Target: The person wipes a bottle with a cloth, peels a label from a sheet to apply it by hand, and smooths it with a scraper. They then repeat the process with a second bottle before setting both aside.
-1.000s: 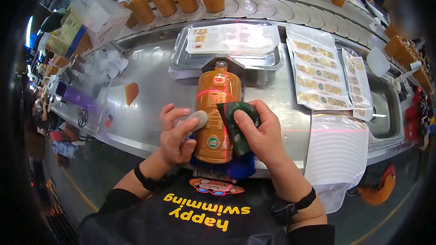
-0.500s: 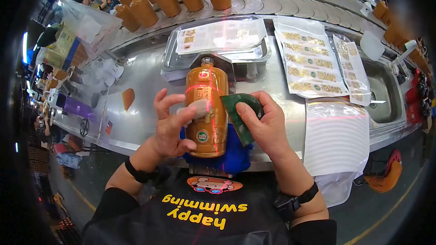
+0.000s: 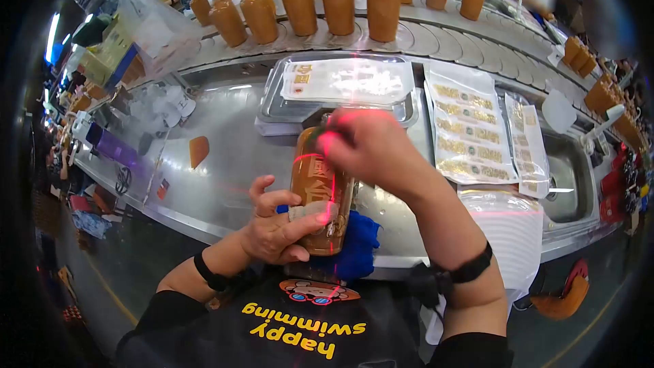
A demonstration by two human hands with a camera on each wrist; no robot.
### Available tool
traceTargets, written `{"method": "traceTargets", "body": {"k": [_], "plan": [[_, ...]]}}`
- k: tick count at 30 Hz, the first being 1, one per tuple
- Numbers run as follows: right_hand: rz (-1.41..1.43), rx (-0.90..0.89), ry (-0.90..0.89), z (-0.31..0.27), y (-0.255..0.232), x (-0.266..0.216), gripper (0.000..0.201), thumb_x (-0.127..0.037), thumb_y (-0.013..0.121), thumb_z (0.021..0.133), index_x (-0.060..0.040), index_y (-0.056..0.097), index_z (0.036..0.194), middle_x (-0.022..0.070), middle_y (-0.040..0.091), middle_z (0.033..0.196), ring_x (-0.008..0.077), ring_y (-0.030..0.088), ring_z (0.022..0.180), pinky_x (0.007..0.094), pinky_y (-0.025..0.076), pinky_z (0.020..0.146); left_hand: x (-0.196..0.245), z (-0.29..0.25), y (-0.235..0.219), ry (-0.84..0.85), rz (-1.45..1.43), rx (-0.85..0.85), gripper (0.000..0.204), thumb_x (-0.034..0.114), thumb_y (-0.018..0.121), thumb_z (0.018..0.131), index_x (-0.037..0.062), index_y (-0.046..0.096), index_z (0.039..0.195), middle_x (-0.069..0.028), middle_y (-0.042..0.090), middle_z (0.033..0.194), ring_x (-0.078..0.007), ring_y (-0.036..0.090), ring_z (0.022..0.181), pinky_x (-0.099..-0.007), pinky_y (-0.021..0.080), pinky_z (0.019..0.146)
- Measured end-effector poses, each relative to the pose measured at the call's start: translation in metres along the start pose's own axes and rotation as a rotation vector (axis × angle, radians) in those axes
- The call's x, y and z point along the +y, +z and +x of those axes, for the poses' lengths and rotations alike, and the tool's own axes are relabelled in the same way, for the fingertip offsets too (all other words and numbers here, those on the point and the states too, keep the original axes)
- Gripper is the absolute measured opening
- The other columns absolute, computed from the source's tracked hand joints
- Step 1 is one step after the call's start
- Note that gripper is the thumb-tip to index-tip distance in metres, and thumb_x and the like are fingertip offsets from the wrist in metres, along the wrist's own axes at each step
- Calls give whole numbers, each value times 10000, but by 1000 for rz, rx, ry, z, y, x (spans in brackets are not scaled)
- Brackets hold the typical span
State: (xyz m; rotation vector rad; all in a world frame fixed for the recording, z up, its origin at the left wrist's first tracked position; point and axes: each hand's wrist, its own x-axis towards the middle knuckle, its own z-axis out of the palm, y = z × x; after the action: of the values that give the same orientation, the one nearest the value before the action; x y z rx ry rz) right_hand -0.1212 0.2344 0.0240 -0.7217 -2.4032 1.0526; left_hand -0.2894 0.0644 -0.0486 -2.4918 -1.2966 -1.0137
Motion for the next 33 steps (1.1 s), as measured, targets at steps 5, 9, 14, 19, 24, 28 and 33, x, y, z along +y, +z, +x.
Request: {"method": "traceTargets", "body": {"k": [5,9,14,19,24,28,33], "plan": [[78,-189,-265,-3,-7,-15,110,-92,690,818,-11,644,876,137,635,783,247,625,690,352,482,637,1,2,7,1,7,19,483,506,491,938,159,623,1246,84,649,859,-171,468,1014,-496,156,1088],[-269,488,-180,17,-3,25,223,-142,696,802,0,639,964,149,650,793,284,624,735,349,498,668,0,6,-1,-38,-127,-39,510,523,468,944,155,614,1264,71,653,956,-179,462,1034,-471,167,1089],[781,366,240,-16,16,26,218,-183,687,884,7,627,970,33,647,788,76,583,693,213,472,622,-37,32,-7,-135,-151,38,560,568,436,938,171,585,1303,59,651,1052,-205,466,1061,-460,191,1076],[829,420,263,-20,41,44,223,-194,691,888,4,630,972,20,649,820,63,569,714,227,477,633,-65,41,1,73,46,-44,554,575,438,933,200,562,1322,66,635,922,-193,457,1053,-464,209,1057],[651,406,282,-20,40,49,216,-194,690,882,4,637,950,36,652,819,69,572,728,239,479,639,-70,39,3,132,95,-31,509,545,455,943,209,571,1307,77,575,801,-176,439,1000,-448,222,1040],[400,459,137,-21,31,47,221,-188,702,854,4,646,949,60,649,775,81,577,709,256,480,632,-67,37,5,129,114,-18,482,524,476,943,209,582,1292,79,580,817,-172,431,991,-442,233,1025],[231,77,89,5,-2,36,235,-202,707,804,-3,659,921,117,658,748,165,611,649,296,490,615,-65,35,6,121,90,3,463,510,493,939,204,594,1271,83,629,914,-172,428,992,-435,237,1019]]}}
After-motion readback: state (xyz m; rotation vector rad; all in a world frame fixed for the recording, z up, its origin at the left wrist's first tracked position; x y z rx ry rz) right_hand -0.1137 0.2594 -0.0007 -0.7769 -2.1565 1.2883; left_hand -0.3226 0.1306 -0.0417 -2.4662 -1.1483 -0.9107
